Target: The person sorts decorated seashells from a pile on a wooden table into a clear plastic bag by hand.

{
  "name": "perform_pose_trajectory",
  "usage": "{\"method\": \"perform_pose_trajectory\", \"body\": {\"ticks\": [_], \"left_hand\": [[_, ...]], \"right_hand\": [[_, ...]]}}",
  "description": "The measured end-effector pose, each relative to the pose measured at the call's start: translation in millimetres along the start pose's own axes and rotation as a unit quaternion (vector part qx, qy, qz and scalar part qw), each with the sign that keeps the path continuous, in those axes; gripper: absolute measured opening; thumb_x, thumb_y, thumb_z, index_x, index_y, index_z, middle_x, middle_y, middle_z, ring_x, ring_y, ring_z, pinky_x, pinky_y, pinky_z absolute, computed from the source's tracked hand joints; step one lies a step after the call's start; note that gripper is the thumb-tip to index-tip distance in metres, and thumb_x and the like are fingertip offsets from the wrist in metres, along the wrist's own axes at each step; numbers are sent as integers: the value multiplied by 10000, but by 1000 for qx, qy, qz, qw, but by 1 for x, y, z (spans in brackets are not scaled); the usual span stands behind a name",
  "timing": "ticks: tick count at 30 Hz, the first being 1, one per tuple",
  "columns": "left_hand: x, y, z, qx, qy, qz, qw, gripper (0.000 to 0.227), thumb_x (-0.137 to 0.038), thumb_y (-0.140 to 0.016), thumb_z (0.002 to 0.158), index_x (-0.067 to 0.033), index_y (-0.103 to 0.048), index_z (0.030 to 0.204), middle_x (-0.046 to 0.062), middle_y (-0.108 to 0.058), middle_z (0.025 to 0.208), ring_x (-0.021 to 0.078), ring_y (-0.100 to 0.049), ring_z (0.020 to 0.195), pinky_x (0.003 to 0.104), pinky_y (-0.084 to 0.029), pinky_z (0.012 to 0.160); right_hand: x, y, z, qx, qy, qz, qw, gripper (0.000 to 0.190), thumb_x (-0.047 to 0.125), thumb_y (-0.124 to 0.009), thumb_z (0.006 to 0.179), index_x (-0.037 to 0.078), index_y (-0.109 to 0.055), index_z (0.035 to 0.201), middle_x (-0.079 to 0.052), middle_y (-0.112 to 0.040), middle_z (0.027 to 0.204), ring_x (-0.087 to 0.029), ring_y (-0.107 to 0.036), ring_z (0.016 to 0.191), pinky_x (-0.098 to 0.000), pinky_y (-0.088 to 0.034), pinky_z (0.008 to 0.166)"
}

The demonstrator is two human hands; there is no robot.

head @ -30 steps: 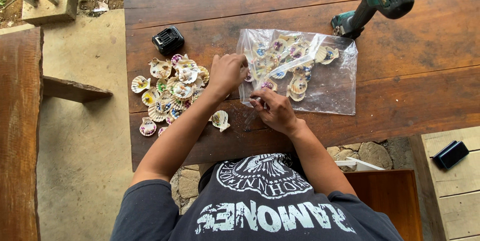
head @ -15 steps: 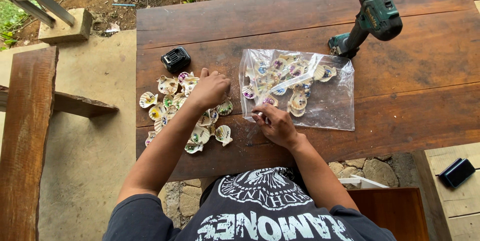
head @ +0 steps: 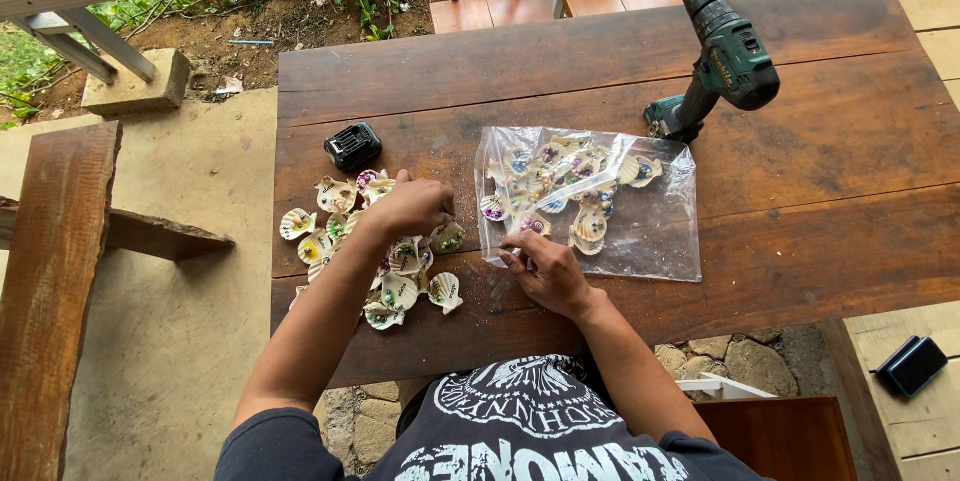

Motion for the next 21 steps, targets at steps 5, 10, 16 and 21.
{"method": "perform_pose_trajectory", "body": {"ticks": [5, 10, 16, 21], "left_hand": [[2, 23, -12, -34, 5, -42, 999, 196, -280, -665, 922, -152, -712, 1063, 95, -761, 1052, 339, -695, 1053, 466, -341, 921], [-1, 29, -8, -110, 46, -117, 986, 220, -296, -649, 932, -136, -692, 1077, 116, -755, 1009, 362, -693, 1036, 452, -373, 879], [-13, -5, 17, -179, 137, -312, 923, 176, -351, -726, 829, -221, -711, 947, -11, -739, 842, 241, -727, 928, 364, -519, 817], [-37, -27, 32, -151, 147, -306, 929, 152, -367, -760, 795, -229, -751, 860, -18, -745, 768, 268, -741, 907, 390, -543, 788]], "right_hand": [[2, 2, 2, -4, 4, -13, 1000, 179, 256, -641, 1012, 139, -728, 1115, -90, -694, 781, -285, -725, 613, -389, -573, 524], [-10, -6, -1, -11, 3, -20, 1000, 153, 244, -653, 998, 157, -731, 1096, -56, -662, 721, -269, -707, 573, -382, -567, 516], [-13, -11, -7, -45, 21, -30, 998, 149, 264, -686, 977, 180, -728, 1093, -28, -627, 710, -279, -686, 575, -389, -552, 523], [25, 10, 9, -24, 50, -63, 996, 235, 251, -694, 968, 162, -709, 1184, -30, -619, 711, -275, -692, 596, -400, -548, 536]]}}
Point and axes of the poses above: each hand's wrist, its own z-axis towards the middle knuckle, its own y-axis out of the back of the hand, x = y × z, the point moved 3 cm from there along z, towards the middle knuckle
